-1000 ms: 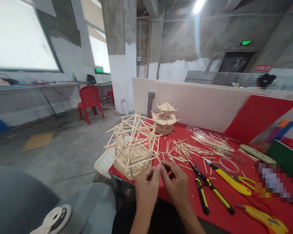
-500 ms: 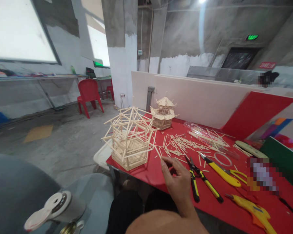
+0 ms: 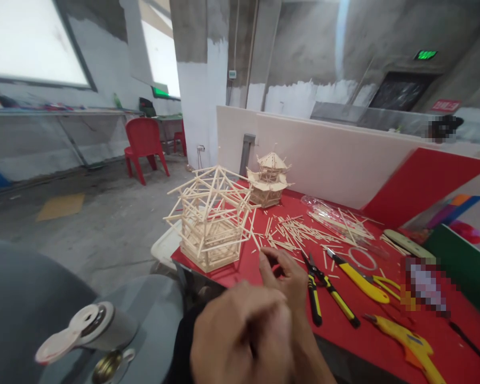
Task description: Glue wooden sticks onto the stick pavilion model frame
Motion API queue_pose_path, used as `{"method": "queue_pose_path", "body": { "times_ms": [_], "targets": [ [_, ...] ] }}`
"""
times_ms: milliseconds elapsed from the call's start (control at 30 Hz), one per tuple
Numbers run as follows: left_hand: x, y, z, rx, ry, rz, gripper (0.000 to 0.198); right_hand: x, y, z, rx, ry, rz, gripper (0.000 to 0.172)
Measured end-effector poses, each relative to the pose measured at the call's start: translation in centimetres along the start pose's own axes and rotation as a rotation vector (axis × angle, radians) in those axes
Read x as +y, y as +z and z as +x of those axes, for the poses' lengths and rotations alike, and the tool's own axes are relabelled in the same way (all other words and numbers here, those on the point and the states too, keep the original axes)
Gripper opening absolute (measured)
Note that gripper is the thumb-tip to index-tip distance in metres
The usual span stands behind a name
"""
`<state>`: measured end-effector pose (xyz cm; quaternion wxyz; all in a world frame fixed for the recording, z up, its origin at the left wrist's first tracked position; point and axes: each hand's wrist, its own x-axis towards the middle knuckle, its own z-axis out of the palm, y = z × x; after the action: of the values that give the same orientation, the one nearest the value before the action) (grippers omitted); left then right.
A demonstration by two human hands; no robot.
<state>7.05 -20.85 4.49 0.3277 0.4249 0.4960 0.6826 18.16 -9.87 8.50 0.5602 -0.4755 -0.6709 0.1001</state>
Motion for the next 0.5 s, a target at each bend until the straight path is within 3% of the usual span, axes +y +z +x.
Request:
{"method": "queue_pose_path", "body": {
  "times_ms": [100, 167, 200, 367, 500],
  "targets": [
    [1.0, 3.8, 6.3, -0.027, -0.333, -0.295, 0.022, -0.1, 0.5, 0.2, -0.02, -0.056, -0.038, 0.011],
    [0.8, 5.6, 9.0, -0.002, -0.6, -0.517, 0.03, 0.1, 0.9, 0.2, -0.016, -0.095, -0.083, 0.01],
    [0.5, 6.2, 9.9, 0.028, -0.647, -0.568, 0.031, 0.2, 1.2, 0.1, -0.009, -0.112, -0.111, 0.011],
    [-1.0, 7.3, 11.4, 0.14, -0.673, -0.697, 0.034, 1.1, 2.1, -0.1, -0.011, -0.164, -0.208, 0.014],
    [-1.0, 7.4, 11.8, 0.14, -0.645, -0.731, 0.033, 1.3, 2.4, -0.2, -0.023, -0.181, -0.203, 0.016]
  ]
}}
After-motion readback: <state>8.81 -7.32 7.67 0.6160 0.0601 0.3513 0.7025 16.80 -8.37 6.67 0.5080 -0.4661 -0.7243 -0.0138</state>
